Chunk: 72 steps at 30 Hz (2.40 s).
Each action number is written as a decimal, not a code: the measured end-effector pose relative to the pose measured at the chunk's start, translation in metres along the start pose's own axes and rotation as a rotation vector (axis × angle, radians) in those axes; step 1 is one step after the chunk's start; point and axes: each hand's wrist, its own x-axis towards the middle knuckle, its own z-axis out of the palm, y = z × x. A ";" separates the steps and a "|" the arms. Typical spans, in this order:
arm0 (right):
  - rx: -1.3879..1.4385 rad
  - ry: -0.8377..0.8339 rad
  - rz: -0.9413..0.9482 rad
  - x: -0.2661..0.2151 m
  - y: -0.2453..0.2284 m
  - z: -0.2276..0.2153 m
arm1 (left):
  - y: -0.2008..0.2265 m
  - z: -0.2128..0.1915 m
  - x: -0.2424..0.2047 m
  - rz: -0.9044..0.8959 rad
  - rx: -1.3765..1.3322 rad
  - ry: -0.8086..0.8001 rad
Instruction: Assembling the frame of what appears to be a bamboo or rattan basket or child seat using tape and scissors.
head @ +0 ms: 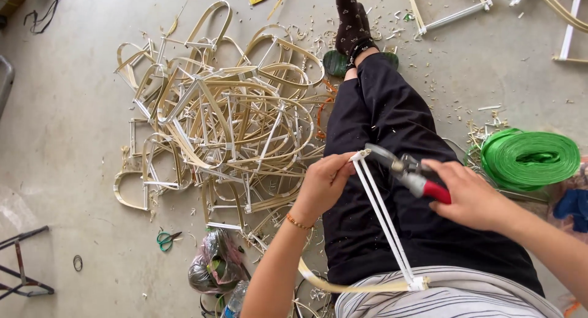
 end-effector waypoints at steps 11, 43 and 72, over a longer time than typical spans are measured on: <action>0.045 -0.119 -0.350 -0.039 -0.033 -0.007 | 0.081 0.008 -0.055 0.004 0.250 -0.209; 0.206 -0.792 0.026 -0.050 -0.095 0.012 | 0.073 0.048 -0.115 0.240 0.388 -0.160; 0.388 -0.425 0.327 -0.067 0.036 0.007 | 0.006 0.026 -0.044 -0.345 -0.637 -0.119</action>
